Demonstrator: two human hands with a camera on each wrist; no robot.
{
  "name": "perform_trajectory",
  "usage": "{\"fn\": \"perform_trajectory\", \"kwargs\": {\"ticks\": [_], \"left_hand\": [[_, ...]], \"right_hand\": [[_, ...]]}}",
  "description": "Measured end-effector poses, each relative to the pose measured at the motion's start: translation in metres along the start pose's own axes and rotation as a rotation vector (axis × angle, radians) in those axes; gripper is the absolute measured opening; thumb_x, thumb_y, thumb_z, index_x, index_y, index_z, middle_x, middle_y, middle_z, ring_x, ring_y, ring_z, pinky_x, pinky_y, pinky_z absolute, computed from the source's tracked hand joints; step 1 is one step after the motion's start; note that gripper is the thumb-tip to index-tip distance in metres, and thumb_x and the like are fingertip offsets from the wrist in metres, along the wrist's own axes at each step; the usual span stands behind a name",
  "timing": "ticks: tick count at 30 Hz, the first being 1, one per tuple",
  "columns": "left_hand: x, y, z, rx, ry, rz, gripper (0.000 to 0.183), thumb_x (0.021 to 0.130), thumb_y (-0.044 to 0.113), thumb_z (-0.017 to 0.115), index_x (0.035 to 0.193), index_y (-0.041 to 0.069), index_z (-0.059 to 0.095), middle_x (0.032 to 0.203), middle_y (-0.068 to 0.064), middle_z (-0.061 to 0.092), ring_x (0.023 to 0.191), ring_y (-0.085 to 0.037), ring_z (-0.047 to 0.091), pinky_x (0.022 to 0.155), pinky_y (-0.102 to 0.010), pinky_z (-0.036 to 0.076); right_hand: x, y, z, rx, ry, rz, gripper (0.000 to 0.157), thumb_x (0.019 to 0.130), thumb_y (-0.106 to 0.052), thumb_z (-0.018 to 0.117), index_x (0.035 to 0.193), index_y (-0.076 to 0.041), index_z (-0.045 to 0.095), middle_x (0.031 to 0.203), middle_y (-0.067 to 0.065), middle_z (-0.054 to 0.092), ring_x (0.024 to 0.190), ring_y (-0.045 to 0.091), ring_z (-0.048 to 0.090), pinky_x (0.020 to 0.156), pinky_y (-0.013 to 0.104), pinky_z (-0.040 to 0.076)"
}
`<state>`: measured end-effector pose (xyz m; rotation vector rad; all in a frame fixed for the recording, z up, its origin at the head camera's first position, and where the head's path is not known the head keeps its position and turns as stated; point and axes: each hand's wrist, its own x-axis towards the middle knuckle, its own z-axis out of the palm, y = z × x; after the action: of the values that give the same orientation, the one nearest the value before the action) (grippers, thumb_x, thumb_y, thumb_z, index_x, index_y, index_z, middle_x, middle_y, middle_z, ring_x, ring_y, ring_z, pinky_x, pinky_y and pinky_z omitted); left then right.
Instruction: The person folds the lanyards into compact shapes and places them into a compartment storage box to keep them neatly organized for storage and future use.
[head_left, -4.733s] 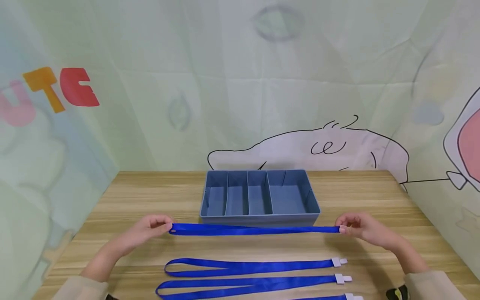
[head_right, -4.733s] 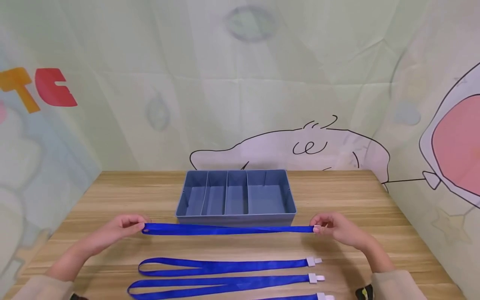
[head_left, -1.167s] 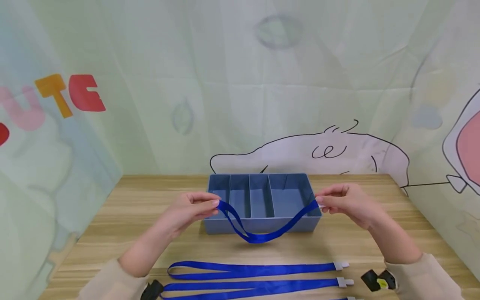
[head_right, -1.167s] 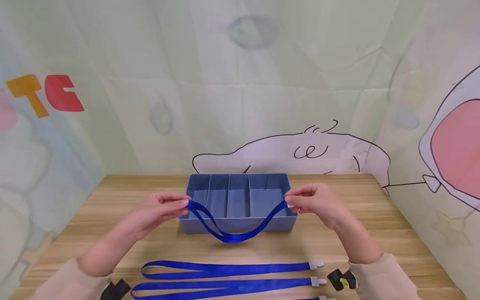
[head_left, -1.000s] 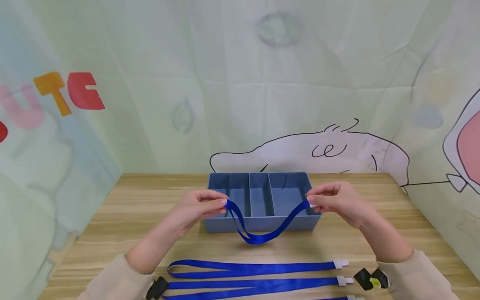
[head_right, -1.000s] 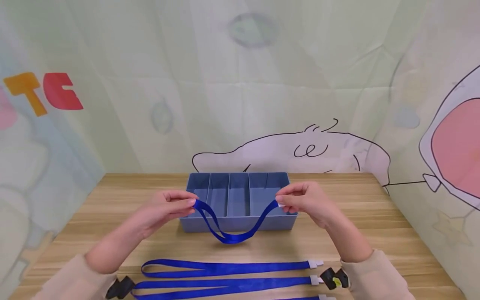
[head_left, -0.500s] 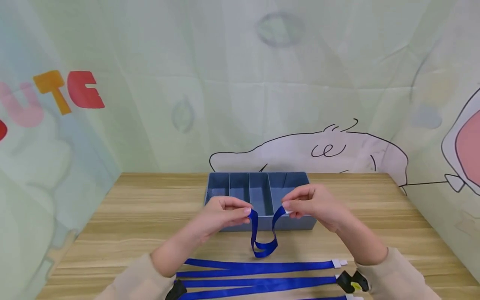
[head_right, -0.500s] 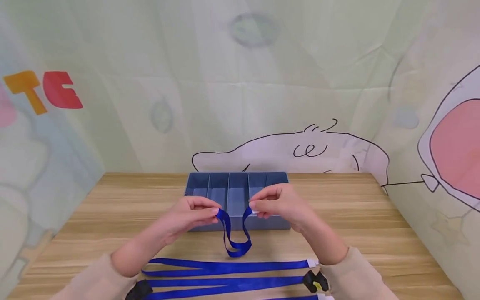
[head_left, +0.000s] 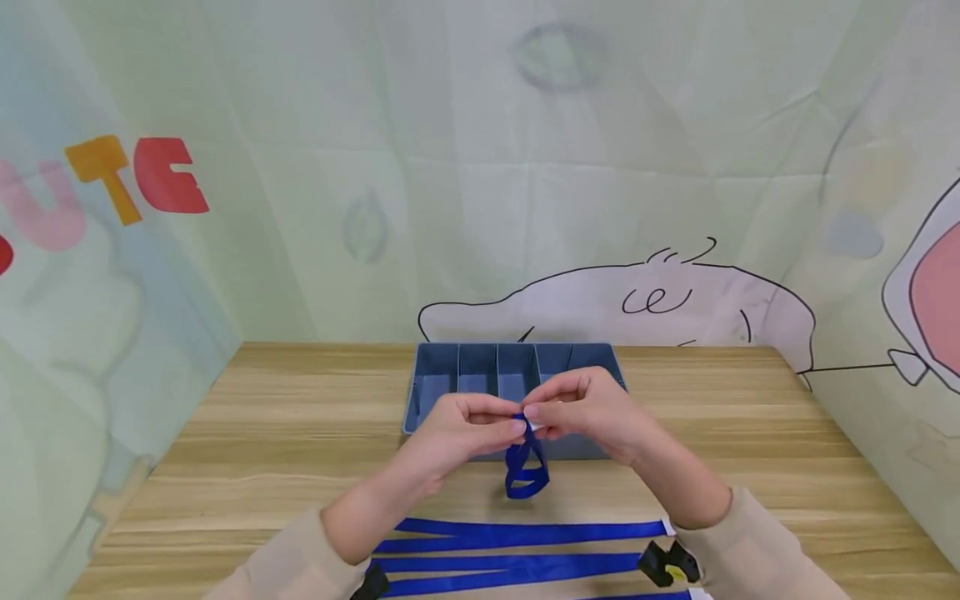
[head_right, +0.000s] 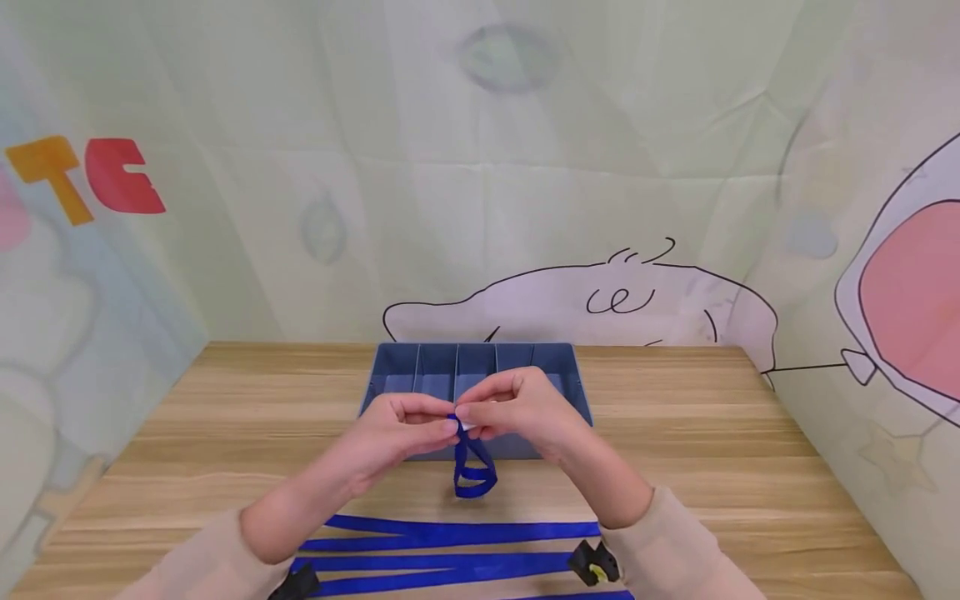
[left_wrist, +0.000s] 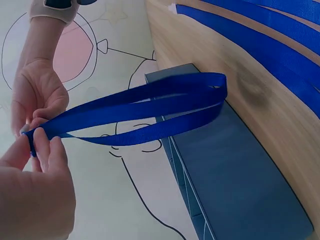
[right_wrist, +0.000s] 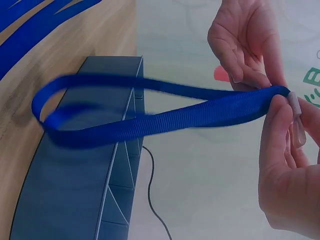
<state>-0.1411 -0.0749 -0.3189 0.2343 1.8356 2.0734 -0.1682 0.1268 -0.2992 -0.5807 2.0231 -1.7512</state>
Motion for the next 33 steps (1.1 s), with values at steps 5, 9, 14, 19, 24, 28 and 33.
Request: {"fn": "perform_trajectory", "kwargs": {"ticks": [5,9,14,19,24,28,33], "left_hand": [[-0.001,-0.002,0.002,0.036,0.026,0.018,0.029,0.082,0.007,0.071,0.108,-0.006,0.065,0.097,-0.013,0.07,0.088,-0.018,0.067,0.083,-0.031,0.052],[-0.001,-0.005,0.005,0.032,0.036,0.038,0.03,0.082,0.006,0.071,0.108,-0.006,0.065,0.1,-0.013,0.069,0.091,-0.021,0.067,0.084,-0.032,0.052],[0.0,-0.007,0.008,0.018,0.067,0.037,0.034,0.079,0.005,0.073,0.11,-0.006,0.063,0.1,-0.013,0.067,0.091,-0.022,0.066,0.082,-0.032,0.052],[0.001,-0.009,0.009,0.043,0.105,0.058,0.033,0.079,0.009,0.074,0.107,-0.005,0.065,0.099,-0.012,0.065,0.087,-0.02,0.062,0.078,-0.029,0.053],[0.0,-0.007,0.005,0.067,0.134,0.095,0.029,0.081,0.012,0.073,0.104,-0.004,0.067,0.098,-0.011,0.066,0.087,-0.02,0.062,0.079,-0.03,0.052],[-0.001,-0.002,0.003,0.059,0.17,0.096,0.025,0.081,0.012,0.073,0.101,-0.002,0.068,0.097,-0.011,0.065,0.085,-0.02,0.063,0.078,-0.03,0.052],[-0.003,0.002,0.001,0.06,0.18,0.093,0.023,0.081,0.012,0.073,0.1,-0.001,0.069,0.095,-0.011,0.066,0.086,-0.021,0.064,0.08,-0.032,0.052]], "right_hand": [[0.0,0.001,0.0,0.074,0.0,0.037,0.034,0.086,-0.014,0.067,0.106,0.013,0.062,0.087,0.01,0.07,0.074,0.018,0.067,0.073,0.032,0.055],[-0.001,0.001,-0.002,0.19,-0.042,0.04,0.043,0.091,-0.019,0.062,0.113,0.018,0.055,0.086,0.008,0.069,0.074,0.016,0.067,0.073,0.028,0.055],[-0.003,0.001,-0.003,0.229,-0.092,0.013,0.051,0.095,-0.022,0.055,0.12,0.021,0.047,0.091,0.009,0.069,0.08,0.016,0.068,0.076,0.03,0.054],[-0.002,0.003,-0.004,0.26,-0.159,-0.044,0.041,0.097,-0.02,0.051,0.118,0.015,0.054,0.099,0.01,0.069,0.087,0.018,0.067,0.08,0.032,0.053],[0.001,0.016,-0.009,0.3,-0.162,-0.172,0.017,0.095,-0.008,0.053,0.099,-0.008,0.07,0.092,0.003,0.069,0.082,0.015,0.067,0.076,0.028,0.054],[0.001,0.034,-0.012,0.208,-0.084,-0.183,0.013,0.09,-0.008,0.061,0.094,-0.017,0.068,0.087,-0.003,0.067,0.079,0.011,0.063,0.075,0.026,0.053],[-0.001,0.056,-0.006,0.134,-0.098,-0.121,0.019,0.086,-0.01,0.067,0.103,-0.012,0.062,0.098,0.003,0.062,0.092,0.021,0.056,0.08,0.031,0.05]]}}
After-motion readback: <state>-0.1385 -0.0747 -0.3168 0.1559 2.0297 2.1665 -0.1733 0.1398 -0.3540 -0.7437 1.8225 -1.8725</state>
